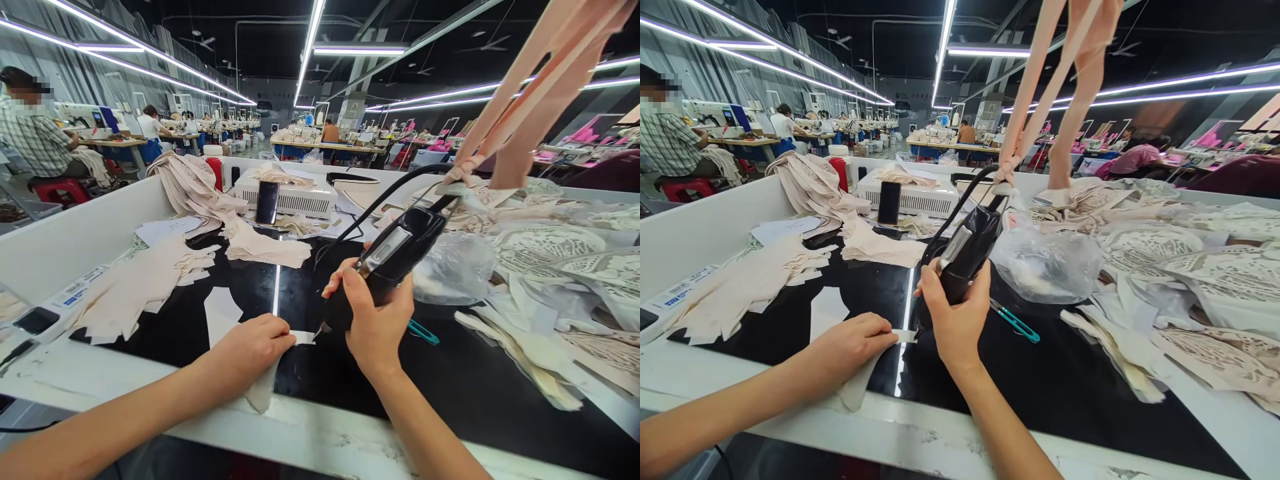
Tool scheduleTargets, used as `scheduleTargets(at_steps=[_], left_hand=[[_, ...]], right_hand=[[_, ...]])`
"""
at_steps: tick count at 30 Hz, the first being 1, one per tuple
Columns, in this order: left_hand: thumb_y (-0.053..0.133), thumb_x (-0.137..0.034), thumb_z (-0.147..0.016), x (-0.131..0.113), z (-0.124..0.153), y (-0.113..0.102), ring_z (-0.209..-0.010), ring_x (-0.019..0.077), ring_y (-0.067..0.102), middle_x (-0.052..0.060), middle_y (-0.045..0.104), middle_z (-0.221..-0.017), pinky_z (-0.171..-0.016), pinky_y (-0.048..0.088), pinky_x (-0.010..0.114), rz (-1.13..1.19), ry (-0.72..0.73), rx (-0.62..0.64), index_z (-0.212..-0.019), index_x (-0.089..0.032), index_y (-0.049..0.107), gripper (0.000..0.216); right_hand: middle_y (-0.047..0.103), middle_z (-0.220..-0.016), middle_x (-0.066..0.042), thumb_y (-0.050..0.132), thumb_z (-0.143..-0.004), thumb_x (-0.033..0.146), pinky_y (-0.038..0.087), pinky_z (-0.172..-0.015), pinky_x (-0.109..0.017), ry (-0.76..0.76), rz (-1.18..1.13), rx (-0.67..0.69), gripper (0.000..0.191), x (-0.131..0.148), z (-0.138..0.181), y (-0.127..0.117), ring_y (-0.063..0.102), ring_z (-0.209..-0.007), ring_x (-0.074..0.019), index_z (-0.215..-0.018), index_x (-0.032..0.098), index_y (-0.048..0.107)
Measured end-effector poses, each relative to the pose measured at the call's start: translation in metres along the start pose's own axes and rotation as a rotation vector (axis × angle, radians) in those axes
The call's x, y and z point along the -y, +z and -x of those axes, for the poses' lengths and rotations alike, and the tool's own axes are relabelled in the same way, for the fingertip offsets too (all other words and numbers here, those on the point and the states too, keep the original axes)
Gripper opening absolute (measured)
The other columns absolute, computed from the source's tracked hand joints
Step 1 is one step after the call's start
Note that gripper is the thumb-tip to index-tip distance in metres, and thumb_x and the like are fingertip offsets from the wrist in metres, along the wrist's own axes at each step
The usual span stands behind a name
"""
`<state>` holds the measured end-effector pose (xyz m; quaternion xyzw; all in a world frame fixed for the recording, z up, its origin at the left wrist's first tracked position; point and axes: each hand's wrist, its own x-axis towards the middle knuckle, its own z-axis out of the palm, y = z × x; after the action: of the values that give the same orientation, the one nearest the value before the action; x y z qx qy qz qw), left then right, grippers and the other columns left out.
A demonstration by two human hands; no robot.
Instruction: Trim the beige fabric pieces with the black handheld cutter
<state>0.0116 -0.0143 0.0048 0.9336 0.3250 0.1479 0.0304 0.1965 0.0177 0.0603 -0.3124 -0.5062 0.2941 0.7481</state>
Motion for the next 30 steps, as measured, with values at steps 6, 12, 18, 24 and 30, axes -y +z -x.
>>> scheduleTargets(at_steps=[6, 12, 18, 24, 30], left_hand=[[0.046, -0.002, -0.101, -0.002, -0.001, 0.002, -0.097, 0.0201, 0.064, 0.010, 0.066, -0.108, -0.088, 0.058, 0.033, -0.058, 0.038, -0.059, -0.116, -0.013, 0.065, 0.027], [0.049, -0.003, -0.101, -0.003, -0.003, 0.005, -0.094, 0.0207, 0.063, 0.009, 0.066, -0.103, -0.086, 0.059, 0.033, -0.064, 0.044, -0.073, -0.115, -0.012, 0.065, 0.023], [0.049, -0.003, -0.101, -0.004, -0.002, 0.004, -0.093, 0.0210, 0.062, 0.008, 0.064, -0.102, -0.084, 0.058, 0.033, -0.061, 0.044, -0.069, -0.116, -0.012, 0.064, 0.023], [0.046, -0.002, -0.101, -0.004, -0.002, 0.003, -0.094, 0.0218, 0.063, 0.009, 0.065, -0.103, -0.085, 0.059, 0.035, -0.061, 0.053, -0.063, -0.116, -0.011, 0.063, 0.024], [0.050, -0.002, -0.099, -0.004, -0.001, 0.003, -0.096, 0.0228, 0.062, 0.010, 0.064, -0.105, -0.086, 0.057, 0.035, -0.044, 0.054, -0.051, -0.113, -0.011, 0.063, 0.021]], right_hand=[[0.065, -0.077, 0.007, 0.081, -0.080, 0.033, 0.056, -0.049, -0.026, 0.030, -0.054, 0.003, 0.031, -0.005, -0.004, 0.015, 0.060, -0.053, -0.0111, -0.097, 0.026, 0.056], [0.066, -0.077, 0.007, 0.082, -0.079, 0.033, 0.057, -0.050, -0.026, 0.041, -0.059, 0.007, 0.034, -0.013, -0.001, 0.018, 0.061, -0.054, -0.0110, -0.099, 0.025, 0.056], [0.066, -0.077, 0.007, 0.080, -0.082, 0.030, 0.057, -0.052, -0.027, 0.024, -0.052, 0.025, 0.030, -0.015, 0.000, 0.017, 0.061, -0.055, -0.0110, -0.099, 0.026, 0.056], [0.065, -0.076, 0.007, 0.077, -0.084, 0.030, 0.056, -0.052, -0.026, 0.001, -0.025, 0.030, 0.025, -0.013, -0.002, 0.014, 0.061, -0.054, -0.0109, -0.095, 0.026, 0.056], [0.064, -0.076, 0.007, 0.078, -0.083, 0.031, 0.056, -0.052, -0.027, 0.009, -0.039, -0.002, 0.028, -0.011, -0.006, 0.006, 0.059, -0.056, -0.0115, -0.099, 0.028, 0.055]])
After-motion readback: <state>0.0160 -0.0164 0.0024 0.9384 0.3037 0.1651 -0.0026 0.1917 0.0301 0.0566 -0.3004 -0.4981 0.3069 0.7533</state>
